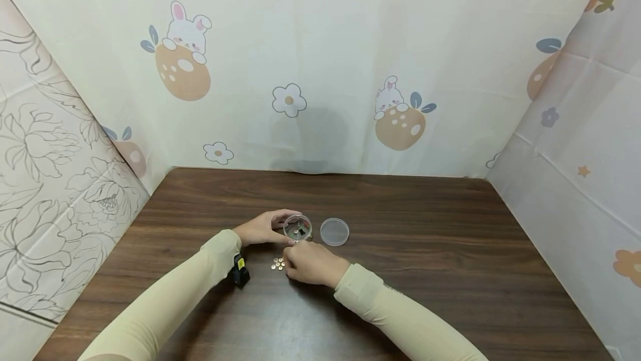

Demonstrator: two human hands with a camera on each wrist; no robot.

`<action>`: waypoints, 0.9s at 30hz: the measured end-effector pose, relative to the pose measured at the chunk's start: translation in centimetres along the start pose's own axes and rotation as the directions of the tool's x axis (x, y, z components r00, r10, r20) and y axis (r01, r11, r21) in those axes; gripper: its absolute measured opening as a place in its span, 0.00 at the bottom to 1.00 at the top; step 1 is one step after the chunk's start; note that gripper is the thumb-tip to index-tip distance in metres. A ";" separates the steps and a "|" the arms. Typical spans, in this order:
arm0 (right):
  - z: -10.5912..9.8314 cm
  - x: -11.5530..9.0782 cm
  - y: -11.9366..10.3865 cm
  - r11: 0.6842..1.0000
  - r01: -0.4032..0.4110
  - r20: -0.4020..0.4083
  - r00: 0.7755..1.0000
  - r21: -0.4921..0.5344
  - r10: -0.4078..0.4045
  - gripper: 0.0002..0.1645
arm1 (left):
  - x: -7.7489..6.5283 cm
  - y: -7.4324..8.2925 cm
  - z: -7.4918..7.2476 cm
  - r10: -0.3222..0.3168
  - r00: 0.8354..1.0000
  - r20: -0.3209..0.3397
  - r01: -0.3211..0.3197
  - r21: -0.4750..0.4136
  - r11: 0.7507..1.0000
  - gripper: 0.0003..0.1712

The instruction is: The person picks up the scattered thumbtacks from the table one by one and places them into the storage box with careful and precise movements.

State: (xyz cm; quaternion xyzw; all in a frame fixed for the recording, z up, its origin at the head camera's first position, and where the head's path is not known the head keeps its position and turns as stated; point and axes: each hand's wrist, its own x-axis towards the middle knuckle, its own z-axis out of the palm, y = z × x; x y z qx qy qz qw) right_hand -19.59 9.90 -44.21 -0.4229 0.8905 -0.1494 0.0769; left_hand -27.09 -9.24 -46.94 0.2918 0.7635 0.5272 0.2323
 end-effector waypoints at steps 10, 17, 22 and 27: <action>-0.7 -0.2 0.4 0.997 0.033 -0.003 0.999 0.069 -0.033 0.08 | -0.2 0.6 -0.2 0.037 0.999 0.031 -0.037 -0.009 0.999 0.42; -2.2 -0.3 1.3 0.997 0.045 -0.057 0.997 0.061 -0.042 0.05 | -0.4 0.8 -0.3 0.053 0.997 0.049 -0.052 -0.023 0.998 0.41; -3.3 -0.4 1.7 0.995 0.013 -0.074 0.997 0.100 -0.006 0.03 | -0.4 0.8 -0.3 0.028 0.999 0.041 -0.027 -0.016 0.999 0.43; -3.8 -0.4 2.6 0.994 -0.039 -0.109 0.993 0.097 0.049 0.03 | -0.4 0.9 -0.2 0.007 0.999 0.032 -0.007 -0.015 1.000 0.43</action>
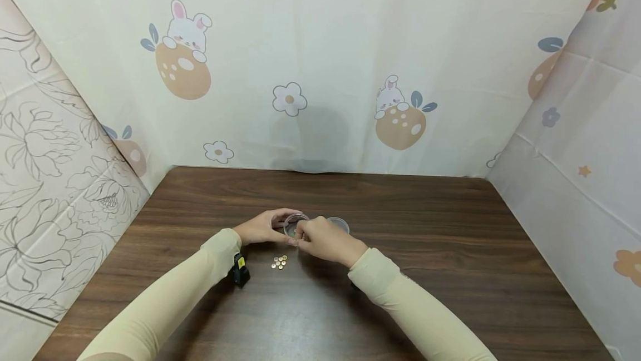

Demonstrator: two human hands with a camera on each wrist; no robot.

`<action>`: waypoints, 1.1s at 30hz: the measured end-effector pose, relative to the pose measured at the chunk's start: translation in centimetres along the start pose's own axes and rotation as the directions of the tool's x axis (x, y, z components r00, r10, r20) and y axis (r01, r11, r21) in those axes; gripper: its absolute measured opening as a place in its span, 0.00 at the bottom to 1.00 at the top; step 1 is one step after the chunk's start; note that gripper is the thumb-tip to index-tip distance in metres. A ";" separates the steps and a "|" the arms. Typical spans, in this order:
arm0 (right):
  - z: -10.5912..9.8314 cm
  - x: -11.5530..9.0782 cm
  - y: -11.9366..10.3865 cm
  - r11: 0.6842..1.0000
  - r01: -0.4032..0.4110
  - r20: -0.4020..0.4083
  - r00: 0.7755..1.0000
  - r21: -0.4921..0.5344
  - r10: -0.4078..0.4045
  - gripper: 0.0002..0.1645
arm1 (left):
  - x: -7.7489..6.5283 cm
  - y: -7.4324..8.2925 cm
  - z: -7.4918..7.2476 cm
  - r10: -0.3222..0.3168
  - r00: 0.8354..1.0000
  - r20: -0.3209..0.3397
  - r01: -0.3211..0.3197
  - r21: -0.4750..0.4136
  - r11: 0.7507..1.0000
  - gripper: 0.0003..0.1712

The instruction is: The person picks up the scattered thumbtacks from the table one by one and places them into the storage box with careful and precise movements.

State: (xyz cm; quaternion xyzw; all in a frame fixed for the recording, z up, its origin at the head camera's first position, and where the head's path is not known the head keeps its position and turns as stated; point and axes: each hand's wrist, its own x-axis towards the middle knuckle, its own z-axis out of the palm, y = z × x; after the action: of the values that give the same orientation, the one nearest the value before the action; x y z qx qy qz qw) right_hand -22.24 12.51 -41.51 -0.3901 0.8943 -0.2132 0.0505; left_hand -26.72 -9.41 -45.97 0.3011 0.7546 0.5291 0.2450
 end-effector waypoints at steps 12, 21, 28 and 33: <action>-0.1 0.5 1.4 0.995 -0.101 -0.071 0.992 0.016 0.102 0.03 | 0.0 0.1 0.0 -0.033 0.999 -0.023 0.033 0.003 0.999 0.41; 0.4 1.2 1.5 0.996 -0.093 -0.125 0.988 -0.001 0.092 0.03 | -0.1 0.2 0.1 -0.039 0.999 -0.024 0.039 -0.004 0.999 0.41; 0.6 1.4 1.8 0.992 -0.129 -0.125 0.984 0.012 0.129 0.02 | -0.1 0.1 0.1 -0.052 0.998 -0.035 0.053 0.018 0.998 0.41; 0.7 1.3 1.8 0.991 -0.137 -0.126 0.983 0.012 0.137 0.03 | -0.1 0.0 0.1 -0.066 0.997 -0.038 0.067 0.015 0.998 0.41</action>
State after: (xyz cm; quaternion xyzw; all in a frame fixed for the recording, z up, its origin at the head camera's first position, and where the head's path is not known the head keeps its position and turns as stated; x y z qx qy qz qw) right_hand -24.21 12.43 -42.77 -0.3133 0.9200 -0.2351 0.0090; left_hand -26.59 -9.38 -46.02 0.2677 0.7729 0.5202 0.2456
